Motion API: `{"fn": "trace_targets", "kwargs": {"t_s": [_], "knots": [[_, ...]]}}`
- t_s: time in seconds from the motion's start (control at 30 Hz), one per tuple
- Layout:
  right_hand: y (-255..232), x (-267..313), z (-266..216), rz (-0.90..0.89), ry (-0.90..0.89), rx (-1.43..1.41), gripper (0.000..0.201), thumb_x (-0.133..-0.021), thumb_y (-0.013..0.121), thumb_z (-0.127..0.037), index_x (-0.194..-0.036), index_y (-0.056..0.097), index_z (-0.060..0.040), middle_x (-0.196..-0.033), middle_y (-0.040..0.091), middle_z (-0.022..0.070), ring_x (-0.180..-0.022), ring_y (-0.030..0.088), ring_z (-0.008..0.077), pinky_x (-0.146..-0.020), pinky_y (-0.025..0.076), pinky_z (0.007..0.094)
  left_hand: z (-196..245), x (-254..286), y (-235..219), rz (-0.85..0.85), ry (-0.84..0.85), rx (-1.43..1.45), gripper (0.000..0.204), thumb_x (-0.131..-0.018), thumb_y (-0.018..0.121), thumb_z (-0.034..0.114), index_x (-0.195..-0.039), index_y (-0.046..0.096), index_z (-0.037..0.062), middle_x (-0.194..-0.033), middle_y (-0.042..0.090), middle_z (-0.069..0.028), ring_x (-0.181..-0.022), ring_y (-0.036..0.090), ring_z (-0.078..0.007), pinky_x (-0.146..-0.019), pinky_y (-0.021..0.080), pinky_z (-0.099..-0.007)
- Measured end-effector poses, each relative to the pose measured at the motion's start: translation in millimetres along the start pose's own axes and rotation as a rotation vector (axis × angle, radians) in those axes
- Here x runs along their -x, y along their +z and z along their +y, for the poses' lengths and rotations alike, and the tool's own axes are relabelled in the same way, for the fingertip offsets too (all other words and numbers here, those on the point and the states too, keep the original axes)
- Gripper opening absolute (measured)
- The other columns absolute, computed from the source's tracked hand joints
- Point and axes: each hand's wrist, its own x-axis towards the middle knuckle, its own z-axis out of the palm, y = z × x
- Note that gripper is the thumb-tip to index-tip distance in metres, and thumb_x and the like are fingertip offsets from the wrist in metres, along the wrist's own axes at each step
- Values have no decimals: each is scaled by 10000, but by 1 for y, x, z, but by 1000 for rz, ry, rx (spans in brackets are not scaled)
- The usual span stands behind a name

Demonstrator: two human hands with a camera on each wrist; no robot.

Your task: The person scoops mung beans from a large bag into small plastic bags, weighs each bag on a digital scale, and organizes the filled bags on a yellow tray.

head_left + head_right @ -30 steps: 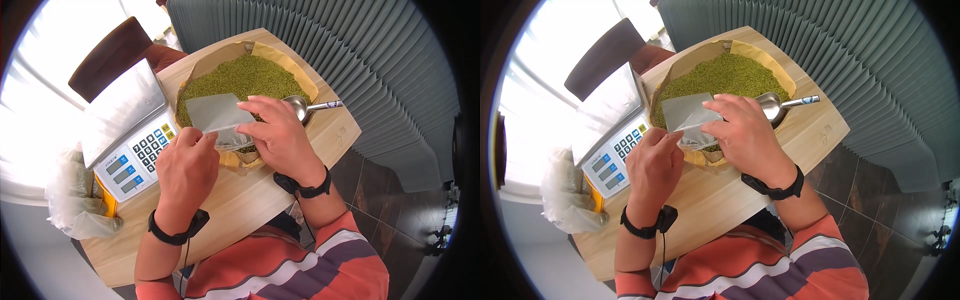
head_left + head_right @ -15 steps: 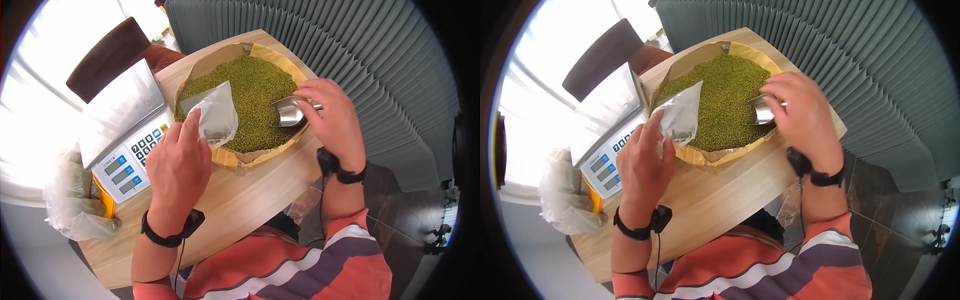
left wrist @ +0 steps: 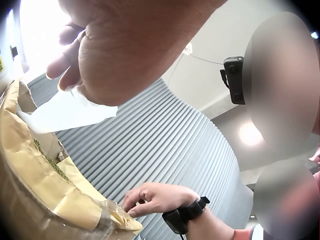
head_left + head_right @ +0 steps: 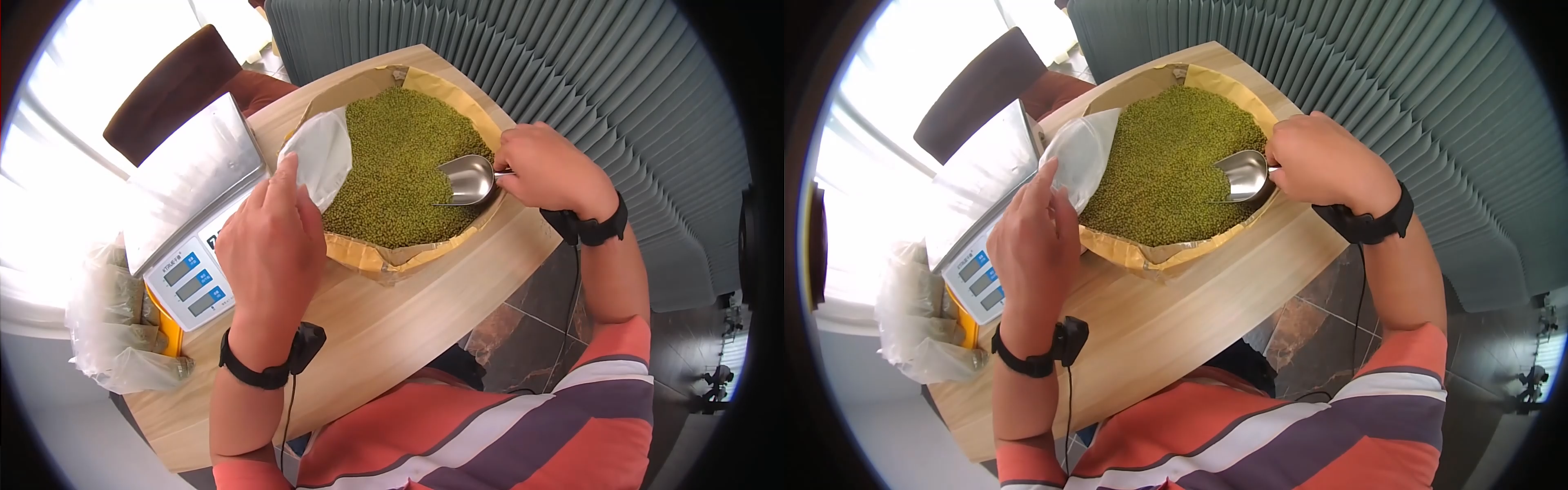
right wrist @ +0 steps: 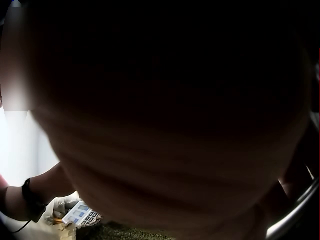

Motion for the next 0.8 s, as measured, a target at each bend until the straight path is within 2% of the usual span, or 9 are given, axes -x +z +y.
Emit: {"fn": "trace_targets", "kwargs": {"t_s": [0.13,0.3,0.37,0.43,0.57,0.63,0.67,0.73,0.8], "knots": [[4,-2,2,1,2,29,92,-803,664,-26,-753,724,23,-802,704,239,-850,714,450,-773,574,519,-4,-2,2,74,-37,51,416,-1005,701,88,-1420,667,85,-851,758,-90,-724,746,-320,-649,557,-453],[-10,-1,-7,63,30,11,85,-843,682,-24,-908,723,11,-863,723,230,-861,713,463,-759,570,526,4,-9,-5,147,-134,223,412,-1024,692,82,-1429,621,102,-811,758,-90,-692,741,-335,-642,564,-449],[-14,-3,-1,121,-20,73,93,-858,685,-21,-941,718,5,-877,727,223,-871,715,460,-763,570,530,0,-11,-6,93,-152,167,214,-1029,705,109,-1242,697,91,-793,750,-101,-692,741,-330,-632,558,-434],[-20,-6,3,178,-68,135,104,-874,687,-18,-973,714,-1,-890,732,217,-880,718,458,-766,571,533,-9,-12,-6,45,-182,152,150,-1038,718,124,-1173,719,57,-811,764,-111,-709,751,-290,-669,567,-396],[-24,-12,8,288,-67,67,100,-896,690,-19,-992,710,2,-899,728,214,-904,718,445,-781,566,532,-8,-17,-11,-9,-247,203,157,-1046,734,158,-994,747,10,-783,753,-114,-704,722,-209,-701,553,-333],[-20,-19,11,289,-60,-8,104,-911,693,-29,-1009,708,3,-898,722,216,-901,716,441,-781,562,527,-10,-19,-9,24,-244,215,167,-1030,739,165,-942,712,25,-739,705,-109,-662,677,-258,-676,535,-368],[-17,-24,13,197,-29,-115,110,-926,704,-41,-1027,705,3,-901,716,208,-882,712,413,-779,557,505,-11,-19,-8,58,-239,228,193,-1015,744,172,-890,676,40,-695,657,-104,-620,631,-308,-651,517,-403],[-14,-32,9,103,0,-223,118,-941,715,-52,-1044,702,4,-904,709,199,-862,707,385,-778,553,483,-8,-21,-12,39,-297,275,190,-1014,743,166,-894,673,36,-685,638,-97,-615,613,-285,-649,512,-391],[-13,-43,-3,-176,101,-424,127,-1008,734,-88,-1091,700,2,-950,717,120,-935,693,240,-857,544,375,-9,-22,-13,18,-352,322,187,-1013,742,160,-898,671,32,-675,618,-90,-610,595,-263,-648,506,-380]]}}
